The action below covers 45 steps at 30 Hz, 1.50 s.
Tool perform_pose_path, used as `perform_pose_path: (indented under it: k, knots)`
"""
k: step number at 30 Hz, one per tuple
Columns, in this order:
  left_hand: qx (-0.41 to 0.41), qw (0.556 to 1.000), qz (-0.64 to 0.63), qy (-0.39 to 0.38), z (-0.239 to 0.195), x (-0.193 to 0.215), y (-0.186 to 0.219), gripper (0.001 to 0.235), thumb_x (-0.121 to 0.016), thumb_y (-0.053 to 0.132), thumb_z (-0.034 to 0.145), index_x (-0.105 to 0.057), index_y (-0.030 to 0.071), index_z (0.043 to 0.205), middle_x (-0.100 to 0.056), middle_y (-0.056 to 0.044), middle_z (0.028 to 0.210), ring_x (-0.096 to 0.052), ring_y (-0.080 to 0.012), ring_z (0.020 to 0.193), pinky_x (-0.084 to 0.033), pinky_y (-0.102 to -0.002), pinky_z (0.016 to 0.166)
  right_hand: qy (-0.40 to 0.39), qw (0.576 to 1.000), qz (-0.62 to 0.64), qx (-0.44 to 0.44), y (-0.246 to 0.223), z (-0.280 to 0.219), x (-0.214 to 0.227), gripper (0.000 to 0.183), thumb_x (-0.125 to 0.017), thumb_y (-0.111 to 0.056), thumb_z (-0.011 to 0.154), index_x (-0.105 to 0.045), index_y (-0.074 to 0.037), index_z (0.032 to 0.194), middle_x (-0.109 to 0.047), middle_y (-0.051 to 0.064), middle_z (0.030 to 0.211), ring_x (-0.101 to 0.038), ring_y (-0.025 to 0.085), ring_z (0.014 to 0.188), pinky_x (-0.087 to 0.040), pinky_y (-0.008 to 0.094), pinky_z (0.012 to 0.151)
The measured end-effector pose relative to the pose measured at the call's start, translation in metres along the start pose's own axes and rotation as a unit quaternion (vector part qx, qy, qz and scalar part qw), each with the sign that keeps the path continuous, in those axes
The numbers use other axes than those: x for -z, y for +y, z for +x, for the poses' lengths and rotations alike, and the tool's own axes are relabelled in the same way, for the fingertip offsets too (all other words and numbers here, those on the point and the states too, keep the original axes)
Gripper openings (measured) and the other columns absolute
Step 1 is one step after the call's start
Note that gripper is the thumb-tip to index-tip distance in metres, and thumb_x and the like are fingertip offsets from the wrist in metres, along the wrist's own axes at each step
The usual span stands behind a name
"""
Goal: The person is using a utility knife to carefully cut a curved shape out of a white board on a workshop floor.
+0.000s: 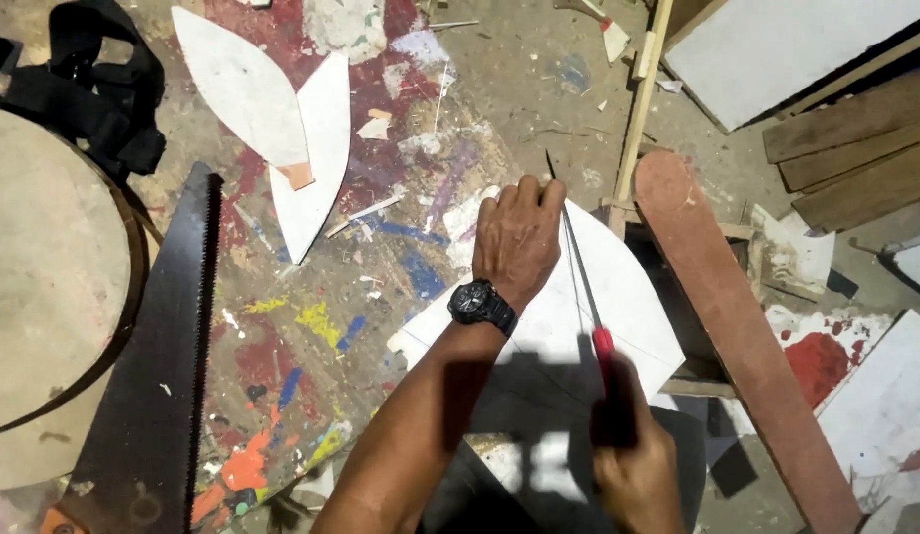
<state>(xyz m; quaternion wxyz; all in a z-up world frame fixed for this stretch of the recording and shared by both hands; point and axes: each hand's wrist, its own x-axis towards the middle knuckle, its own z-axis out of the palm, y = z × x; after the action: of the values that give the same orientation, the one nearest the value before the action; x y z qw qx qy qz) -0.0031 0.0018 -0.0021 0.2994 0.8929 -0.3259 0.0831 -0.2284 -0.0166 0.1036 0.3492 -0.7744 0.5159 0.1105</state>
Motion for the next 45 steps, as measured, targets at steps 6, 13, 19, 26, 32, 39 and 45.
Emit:
perform_pose_path:
  k: [6,13,19,26,32,39,45]
  knots:
    - [-0.001,1.0,0.002,0.029,0.001,0.001,0.0,0.019,-0.047,0.003,0.093,-0.058,0.011,0.106,-0.057,-0.011,0.089,-0.056,-0.0342,0.076,-0.044,-0.048,0.069,-0.012,0.99,-0.045,0.131,-0.027,0.039,-0.008,0.063,-0.037,-0.037,0.096,-0.033,-0.032,0.159,-0.072,0.019,0.124,-0.069,0.048,0.104,-0.051,0.049,0.081]
    - [0.001,1.0,-0.007,0.001,-0.001,0.0,0.002,0.024,-0.048,-0.002,0.091,-0.06,0.01,0.108,-0.06,-0.012,0.093,-0.058,-0.0336,0.075,-0.047,-0.049,0.068,0.028,0.997,0.018,0.073,-0.003,-0.034,0.005,0.062,-0.048,-0.015,0.093,-0.048,-0.035,0.151,-0.071,-0.014,0.141,-0.057,0.013,0.062,-0.05,0.029,0.065]
    - [-0.003,1.0,-0.001,0.025,0.0,0.003,-0.001,0.018,-0.046,0.003,0.095,-0.059,0.011,0.105,-0.059,-0.012,0.091,-0.057,-0.0347,0.075,-0.045,-0.049,0.067,0.003,0.997,-0.065,-0.039,0.009,-0.033,0.011,0.063,-0.051,-0.033,0.097,-0.047,-0.053,0.157,-0.074,0.0,0.064,-0.059,0.014,0.049,-0.046,0.029,0.058]
    - [-0.008,0.999,0.01,0.03,0.002,0.002,0.001,0.018,-0.048,0.0,0.091,-0.059,0.01,0.101,-0.058,-0.012,0.087,-0.057,-0.035,0.073,-0.045,-0.049,0.066,-0.005,0.989,0.021,0.148,-0.043,0.028,-0.002,0.059,-0.043,-0.017,0.093,-0.044,-0.024,0.152,-0.064,0.01,0.145,-0.062,0.034,0.128,-0.045,0.037,0.098]
    - [0.001,1.0,-0.004,-0.004,0.0,0.001,0.001,0.024,-0.048,-0.001,0.091,-0.06,0.01,0.11,-0.063,-0.014,0.096,-0.061,-0.0361,0.079,-0.049,-0.051,0.069,0.014,0.981,-0.006,0.195,-0.024,0.031,-0.008,0.061,-0.037,-0.033,0.096,-0.038,-0.019,0.156,-0.059,0.016,0.148,-0.06,0.041,0.129,-0.048,0.044,0.095]
    - [-0.015,0.999,-0.005,0.045,0.0,0.006,0.002,0.012,-0.045,0.003,0.092,-0.054,0.01,0.095,-0.058,-0.011,0.086,-0.056,-0.0344,0.074,-0.044,-0.047,0.068,-0.025,0.997,-0.004,0.073,-0.044,0.024,-0.008,0.066,-0.038,-0.028,0.09,-0.042,-0.028,0.156,-0.075,0.015,0.108,-0.067,0.037,0.085,-0.049,0.042,0.079]
    - [0.001,0.998,0.044,0.053,-0.013,0.007,0.002,0.023,-0.044,0.005,0.096,-0.061,0.012,0.11,-0.057,-0.007,0.089,-0.056,-0.0282,0.077,-0.046,-0.043,0.07,0.082,0.932,0.009,0.354,-0.011,0.031,-0.02,0.056,-0.048,-0.01,0.095,-0.047,-0.006,0.152,-0.071,0.013,0.132,-0.072,0.036,0.092,-0.051,0.039,0.08]
